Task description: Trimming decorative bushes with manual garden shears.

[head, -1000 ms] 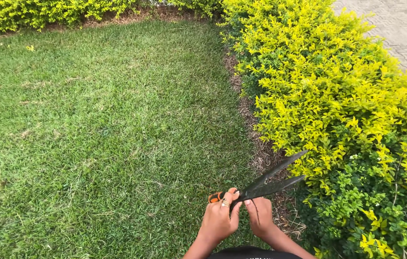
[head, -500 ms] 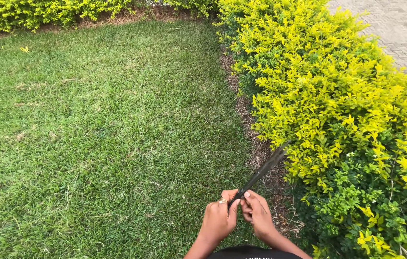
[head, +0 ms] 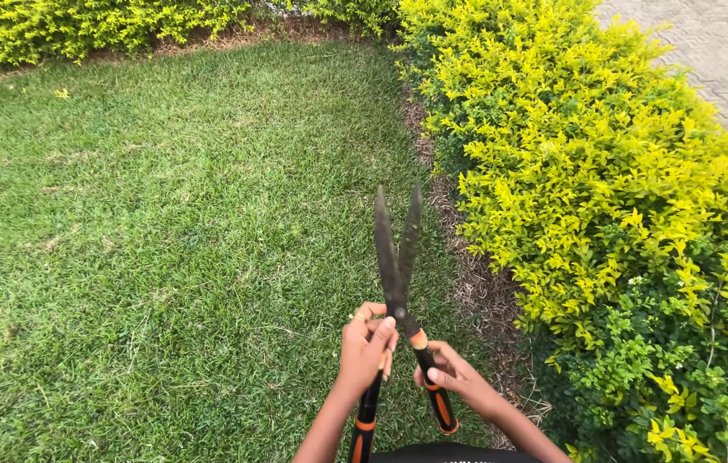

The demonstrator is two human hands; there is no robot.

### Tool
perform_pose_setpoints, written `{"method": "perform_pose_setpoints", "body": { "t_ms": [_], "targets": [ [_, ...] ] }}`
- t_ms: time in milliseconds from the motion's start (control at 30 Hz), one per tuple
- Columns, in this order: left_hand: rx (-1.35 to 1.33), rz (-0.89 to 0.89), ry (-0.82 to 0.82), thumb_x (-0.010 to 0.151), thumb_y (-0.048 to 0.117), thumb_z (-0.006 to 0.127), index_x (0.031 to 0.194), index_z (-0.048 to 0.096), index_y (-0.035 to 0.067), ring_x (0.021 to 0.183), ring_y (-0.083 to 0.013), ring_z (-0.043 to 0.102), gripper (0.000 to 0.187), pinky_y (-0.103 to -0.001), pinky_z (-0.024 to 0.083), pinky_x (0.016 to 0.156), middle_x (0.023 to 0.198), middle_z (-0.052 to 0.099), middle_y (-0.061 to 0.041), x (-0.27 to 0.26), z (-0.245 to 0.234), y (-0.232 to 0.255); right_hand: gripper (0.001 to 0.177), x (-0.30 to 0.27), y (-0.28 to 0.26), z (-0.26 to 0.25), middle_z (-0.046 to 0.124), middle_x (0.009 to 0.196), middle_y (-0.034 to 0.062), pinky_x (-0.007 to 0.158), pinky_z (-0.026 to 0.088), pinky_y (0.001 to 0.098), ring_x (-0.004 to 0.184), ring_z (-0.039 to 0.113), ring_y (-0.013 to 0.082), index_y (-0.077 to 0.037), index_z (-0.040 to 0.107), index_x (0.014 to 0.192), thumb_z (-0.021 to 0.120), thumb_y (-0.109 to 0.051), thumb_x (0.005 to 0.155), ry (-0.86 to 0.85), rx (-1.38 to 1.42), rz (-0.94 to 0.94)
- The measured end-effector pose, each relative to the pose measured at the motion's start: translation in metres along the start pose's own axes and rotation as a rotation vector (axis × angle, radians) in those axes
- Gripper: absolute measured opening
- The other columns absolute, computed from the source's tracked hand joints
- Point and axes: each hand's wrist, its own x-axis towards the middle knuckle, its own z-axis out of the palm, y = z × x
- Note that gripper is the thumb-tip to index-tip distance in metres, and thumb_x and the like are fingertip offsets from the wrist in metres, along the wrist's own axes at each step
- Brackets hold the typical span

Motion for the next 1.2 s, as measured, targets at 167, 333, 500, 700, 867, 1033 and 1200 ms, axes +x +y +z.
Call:
{"method": "perform_pose_setpoints", "body": {
  "t_ms": [167,333,500,700,867,1033,1200],
  "targets": [
    [-0.282,-0.080,-0.012,0.104,0.009,0.056,0.117,0.049,-0.004,0.031,-0.0135,0.046,0.020,-0.025,0.035,0.024,0.066,0.059,-0.009,0.021,-0.021,-0.018,0.023,-0.005,-0.014,-0.001,0.070,0.081,0.0070,0.075,0.054,0.0330,0.075,0.067,0.0177,-0.005,0.061,0.112,0.061,-0.024,0.099,-0.111,0.166,-0.062],
    [-0.459,-0.103,-0.072,0.104,0.011,0.054,0.120,0.041,0.005,0.030,-0.0172,0.048,0.021,-0.027,0.035,0.023,0.068,0.055,-0.009,0.040,-0.036,-0.038,0.024,0.000,-0.007,-0.003,0.060,0.075,0.0066,0.053,0.045,0.0275,0.056,0.055,0.0136,-0.003,0.058,0.117,0.054,-0.023,0.104,-0.063,0.270,-0.064],
    [-0.392,-0.152,-0.014,0.105,0.022,0.054,0.105,0.041,0.008,0.029,-0.0170,0.047,0.020,-0.028,0.035,0.022,0.066,0.058,-0.011,0.046,-0.028,-0.032,0.044,0.000,-0.010,0.002,0.058,0.067,0.0056,0.043,0.042,0.0260,0.046,0.049,0.0120,-0.003,0.050,0.142,0.051,-0.026,0.103,0.054,0.190,-0.019],
    [-0.360,-0.271,0.066,0.107,0.040,0.045,0.107,0.045,0.007,0.033,-0.0190,0.053,0.033,-0.030,0.042,0.027,0.070,0.067,-0.017,0.056,-0.016,-0.043,0.048,-0.009,-0.017,-0.006,0.059,0.063,0.0078,0.038,0.041,0.0262,0.041,0.049,0.0130,-0.003,0.054,0.141,0.056,-0.028,0.101,0.118,0.314,0.093],
    [-0.396,-0.302,0.034,0.111,0.043,0.033,0.104,0.049,0.004,0.044,-0.0202,0.061,0.043,-0.031,0.055,0.037,0.084,0.073,-0.024,0.063,-0.003,-0.061,0.045,-0.021,-0.012,-0.023,0.059,0.060,0.0077,0.036,0.040,0.0257,0.039,0.050,0.0130,-0.002,0.056,0.137,0.056,-0.029,0.101,0.150,0.403,0.148],
    [-0.077,-0.443,0.132,0.101,0.045,0.044,0.130,0.061,0.004,0.094,-0.0302,0.076,0.054,-0.035,0.062,0.072,0.119,0.072,-0.020,0.033,0.010,-0.067,0.036,-0.037,-0.011,-0.048,0.057,0.063,0.0095,0.037,0.039,0.0280,0.040,0.047,0.0144,-0.002,0.062,0.126,0.058,-0.027,0.101,0.196,0.443,0.162],
    [-0.040,-0.628,-0.076,0.098,0.052,0.041,0.114,0.068,0.001,0.083,-0.0234,0.068,0.061,-0.035,0.052,0.073,0.102,0.075,-0.018,-0.026,-0.011,-0.188,0.037,-0.052,-0.006,-0.082,0.058,0.065,0.0094,0.039,0.039,0.0280,0.041,0.048,0.0143,-0.002,0.058,0.130,0.057,-0.026,0.102,0.257,0.494,0.163]
  ]
}}
